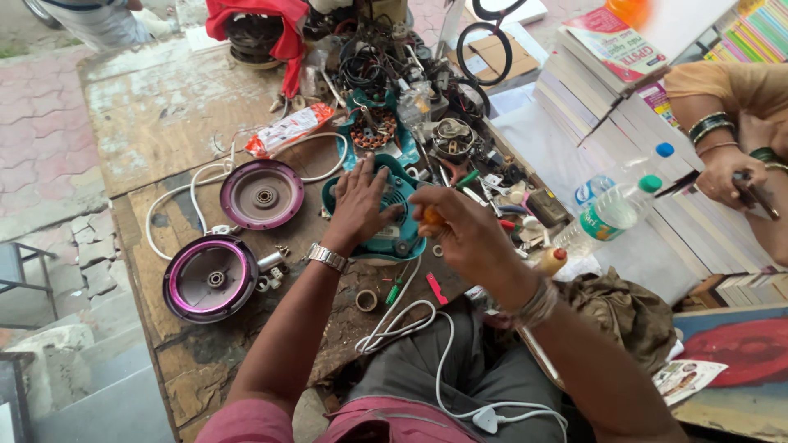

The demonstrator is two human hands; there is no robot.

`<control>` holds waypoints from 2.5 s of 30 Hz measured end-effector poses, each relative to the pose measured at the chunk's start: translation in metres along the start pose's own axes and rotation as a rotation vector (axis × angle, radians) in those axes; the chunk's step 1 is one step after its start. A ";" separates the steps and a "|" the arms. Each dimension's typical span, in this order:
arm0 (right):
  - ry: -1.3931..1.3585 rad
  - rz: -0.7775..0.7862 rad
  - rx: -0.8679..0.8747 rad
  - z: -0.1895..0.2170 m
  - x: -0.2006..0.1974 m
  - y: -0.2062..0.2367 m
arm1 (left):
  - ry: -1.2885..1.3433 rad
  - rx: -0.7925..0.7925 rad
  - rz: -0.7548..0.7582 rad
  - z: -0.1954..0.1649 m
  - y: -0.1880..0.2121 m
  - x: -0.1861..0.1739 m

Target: The person uses a screwdriver to tighten screws on the base of a teal-colored electric fan motor housing. They repeatedly adjust the fan housing and use the screwdriver to secure the screws on the bottom of the unit.

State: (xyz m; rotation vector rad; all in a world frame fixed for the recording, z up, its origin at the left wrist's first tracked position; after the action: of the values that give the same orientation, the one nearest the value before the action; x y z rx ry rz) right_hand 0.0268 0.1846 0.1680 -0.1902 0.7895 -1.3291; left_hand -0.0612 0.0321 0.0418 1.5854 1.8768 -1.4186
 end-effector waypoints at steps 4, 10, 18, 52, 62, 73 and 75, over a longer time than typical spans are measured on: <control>0.251 -0.193 -0.060 0.005 0.001 0.012 | -0.010 -0.021 0.024 -0.002 -0.003 -0.001; 0.031 0.162 -0.207 0.017 -0.008 -0.014 | 0.004 -0.011 0.037 -0.004 -0.004 -0.002; 0.110 -0.108 -0.002 0.000 -0.011 -0.002 | -0.005 -0.021 0.036 -0.005 -0.004 -0.006; -0.024 -0.015 -0.148 0.045 0.042 -0.027 | 0.203 -0.036 -0.181 0.038 0.101 -0.053; 0.049 0.062 -0.260 0.054 0.068 -0.033 | 0.169 0.046 -0.232 0.031 0.102 -0.054; 0.217 0.020 -0.374 0.050 0.080 -0.031 | 0.159 0.029 -0.232 0.031 0.105 -0.051; 0.213 0.014 -0.382 0.050 0.081 -0.032 | 0.170 0.044 -0.249 0.031 0.105 -0.051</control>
State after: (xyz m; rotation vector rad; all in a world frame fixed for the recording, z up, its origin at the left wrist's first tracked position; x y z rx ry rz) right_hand 0.0344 0.0865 0.1894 -0.3478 1.2225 -1.1877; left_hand 0.0373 -0.0328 0.0156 1.5822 2.2217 -1.4722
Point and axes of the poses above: each hand's wrist, its own y-axis away from the middle knuckle, its own x-axis out of the palm, z = x × y, the point moved 7 cm from there along -y, towards the middle knuckle, and after that the axes turned 15 degrees about -z, right-handed, at the moved point
